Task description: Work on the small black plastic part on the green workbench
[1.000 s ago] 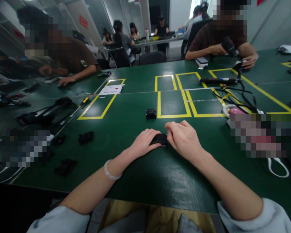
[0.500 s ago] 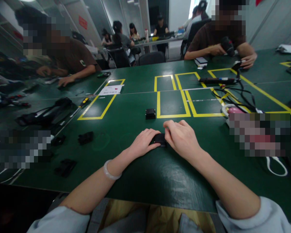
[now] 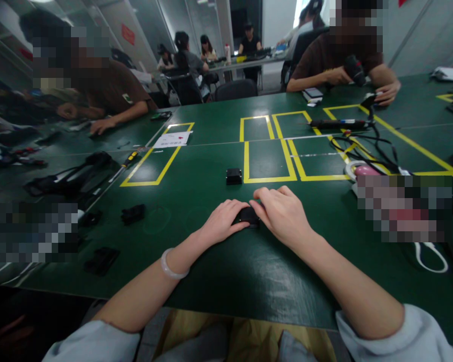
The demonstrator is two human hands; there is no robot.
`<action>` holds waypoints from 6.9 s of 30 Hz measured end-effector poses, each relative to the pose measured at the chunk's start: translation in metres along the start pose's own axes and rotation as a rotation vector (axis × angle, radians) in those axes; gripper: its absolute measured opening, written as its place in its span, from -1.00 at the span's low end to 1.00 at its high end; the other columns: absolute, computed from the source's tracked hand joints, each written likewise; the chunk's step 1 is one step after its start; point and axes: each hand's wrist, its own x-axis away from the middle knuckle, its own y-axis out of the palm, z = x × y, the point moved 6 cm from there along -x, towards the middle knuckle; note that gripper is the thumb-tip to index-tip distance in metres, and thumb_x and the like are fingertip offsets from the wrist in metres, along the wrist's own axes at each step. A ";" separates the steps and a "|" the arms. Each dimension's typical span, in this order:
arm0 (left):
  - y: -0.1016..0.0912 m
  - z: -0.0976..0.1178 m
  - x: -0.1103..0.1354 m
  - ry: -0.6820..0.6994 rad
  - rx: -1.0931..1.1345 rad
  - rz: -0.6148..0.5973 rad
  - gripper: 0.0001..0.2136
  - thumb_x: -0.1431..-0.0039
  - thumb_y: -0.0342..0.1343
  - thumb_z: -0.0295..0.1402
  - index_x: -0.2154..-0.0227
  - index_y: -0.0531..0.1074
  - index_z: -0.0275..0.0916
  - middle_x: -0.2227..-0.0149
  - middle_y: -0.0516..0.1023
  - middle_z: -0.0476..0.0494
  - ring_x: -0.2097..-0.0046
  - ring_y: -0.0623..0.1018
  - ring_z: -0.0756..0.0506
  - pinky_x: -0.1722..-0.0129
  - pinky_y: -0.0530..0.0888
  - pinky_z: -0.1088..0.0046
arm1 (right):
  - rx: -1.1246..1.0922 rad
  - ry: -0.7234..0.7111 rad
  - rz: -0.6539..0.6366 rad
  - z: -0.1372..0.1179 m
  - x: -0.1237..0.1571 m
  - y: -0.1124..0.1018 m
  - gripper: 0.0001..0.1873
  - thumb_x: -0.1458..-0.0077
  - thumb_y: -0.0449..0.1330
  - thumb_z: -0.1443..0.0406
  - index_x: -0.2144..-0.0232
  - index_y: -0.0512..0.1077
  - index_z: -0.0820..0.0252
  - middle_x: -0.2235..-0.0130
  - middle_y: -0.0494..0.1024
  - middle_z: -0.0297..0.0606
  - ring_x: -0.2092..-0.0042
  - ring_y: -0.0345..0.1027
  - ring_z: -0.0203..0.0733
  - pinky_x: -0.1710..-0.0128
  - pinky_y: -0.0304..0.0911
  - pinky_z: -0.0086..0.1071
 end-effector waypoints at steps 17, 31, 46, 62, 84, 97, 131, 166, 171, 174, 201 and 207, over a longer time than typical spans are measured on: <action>-0.001 0.001 0.000 -0.004 -0.016 -0.012 -0.65 -0.22 0.05 -0.13 0.02 0.25 -0.19 0.08 0.40 -0.14 0.09 0.38 -0.16 0.09 0.34 0.29 | 0.036 0.019 -0.010 0.002 0.000 0.000 -0.88 -0.21 -0.01 0.33 0.29 0.32 0.20 0.38 0.50 -0.25 0.41 0.26 -0.24 0.30 0.08 -0.34; 0.000 0.000 0.000 0.004 -0.010 0.006 -0.65 -0.22 0.07 -0.15 0.02 0.25 -0.20 0.09 0.40 -0.13 0.09 0.39 -0.16 0.09 0.34 0.28 | 0.039 0.005 -0.039 0.000 -0.002 0.000 -0.84 -0.21 0.00 0.30 0.26 0.34 0.25 0.40 0.49 -0.24 0.39 0.26 -0.20 0.30 0.08 -0.34; 0.000 0.000 0.000 0.010 -0.008 0.011 -0.64 -0.22 0.07 -0.14 0.00 0.24 -0.19 0.09 0.40 -0.13 0.10 0.38 -0.16 0.08 0.34 0.28 | 0.046 -0.015 -0.066 -0.001 -0.002 0.001 -0.82 -0.22 0.02 0.25 0.30 0.34 0.24 0.38 0.50 -0.25 0.38 0.29 -0.22 0.27 0.09 -0.34; 0.001 -0.001 0.000 0.013 -0.012 0.022 -0.65 -0.21 0.07 -0.14 0.03 0.25 -0.20 0.09 0.41 -0.13 0.10 0.38 -0.15 0.09 0.34 0.29 | 0.077 -0.012 0.008 -0.001 -0.002 0.000 -0.88 -0.20 0.02 0.34 0.31 0.34 0.23 0.39 0.50 -0.27 0.43 0.23 -0.25 0.30 0.09 -0.36; 0.000 0.000 0.000 -0.004 -0.014 0.002 -0.64 -0.21 0.08 -0.15 0.01 0.25 -0.19 0.09 0.41 -0.13 0.10 0.39 -0.16 0.10 0.35 0.28 | 0.047 0.019 -0.057 -0.002 -0.002 0.002 -0.83 -0.22 0.00 0.26 0.32 0.33 0.21 0.40 0.50 -0.26 0.40 0.28 -0.22 0.31 0.05 -0.32; 0.000 0.000 0.000 0.006 0.001 0.008 -0.65 -0.21 0.07 -0.14 0.02 0.25 -0.20 0.09 0.41 -0.14 0.10 0.38 -0.16 0.08 0.34 0.28 | 0.060 0.018 -0.021 -0.002 -0.002 0.004 -0.87 -0.21 -0.01 0.31 0.29 0.32 0.22 0.43 0.46 -0.29 0.43 0.25 -0.24 0.31 0.05 -0.34; 0.001 -0.001 0.000 -0.003 0.000 0.007 -0.64 -0.22 0.06 -0.14 0.00 0.25 -0.19 0.07 0.40 -0.15 0.07 0.38 -0.16 0.07 0.34 0.26 | -0.023 0.055 0.036 0.005 0.001 0.001 -0.90 -0.19 0.00 0.32 0.30 0.30 0.19 0.45 0.44 -0.30 0.42 0.25 -0.23 0.32 0.09 -0.35; 0.001 -0.001 0.000 0.002 -0.005 0.013 -0.65 -0.25 0.02 -0.12 0.00 0.26 -0.19 0.08 0.39 -0.15 0.10 0.38 -0.16 0.08 0.34 0.28 | -0.019 0.010 0.035 0.003 0.002 -0.003 -0.90 -0.18 0.05 0.29 0.29 0.30 0.22 0.45 0.44 -0.31 0.42 0.25 -0.26 0.33 0.09 -0.37; 0.001 -0.001 0.000 0.002 -0.011 0.013 -0.64 -0.25 0.01 -0.12 -0.01 0.26 -0.20 0.09 0.39 -0.15 0.09 0.37 -0.16 0.08 0.34 0.29 | -0.018 0.021 0.045 0.003 0.003 -0.003 -0.92 -0.18 0.03 0.34 0.29 0.31 0.22 0.43 0.45 -0.29 0.42 0.25 -0.26 0.33 0.09 -0.37; 0.001 0.000 0.000 0.004 -0.011 0.014 -0.65 -0.25 0.01 -0.12 0.00 0.26 -0.20 0.09 0.39 -0.15 0.10 0.37 -0.16 0.08 0.34 0.29 | -0.020 0.022 0.048 0.003 0.003 -0.003 -0.91 -0.18 0.02 0.35 0.26 0.30 0.23 0.40 0.46 -0.28 0.40 0.27 -0.25 0.32 0.10 -0.36; 0.001 0.000 0.000 0.001 -0.009 0.012 -0.66 -0.25 0.01 -0.13 0.01 0.26 -0.19 0.09 0.39 -0.15 0.09 0.38 -0.16 0.07 0.35 0.26 | -0.010 0.053 0.031 0.004 0.005 -0.002 -0.89 -0.17 0.05 0.29 0.28 0.31 0.21 0.44 0.45 -0.30 0.41 0.27 -0.23 0.31 0.11 -0.33; 0.002 -0.001 0.000 -0.007 -0.010 0.009 -0.66 -0.25 0.01 -0.12 0.02 0.26 -0.20 0.09 0.39 -0.16 0.09 0.39 -0.16 0.07 0.35 0.26 | -0.008 0.061 0.064 0.005 0.006 -0.002 -0.87 -0.16 -0.01 0.37 0.24 0.30 0.20 0.41 0.47 -0.28 0.42 0.26 -0.24 0.30 0.12 -0.34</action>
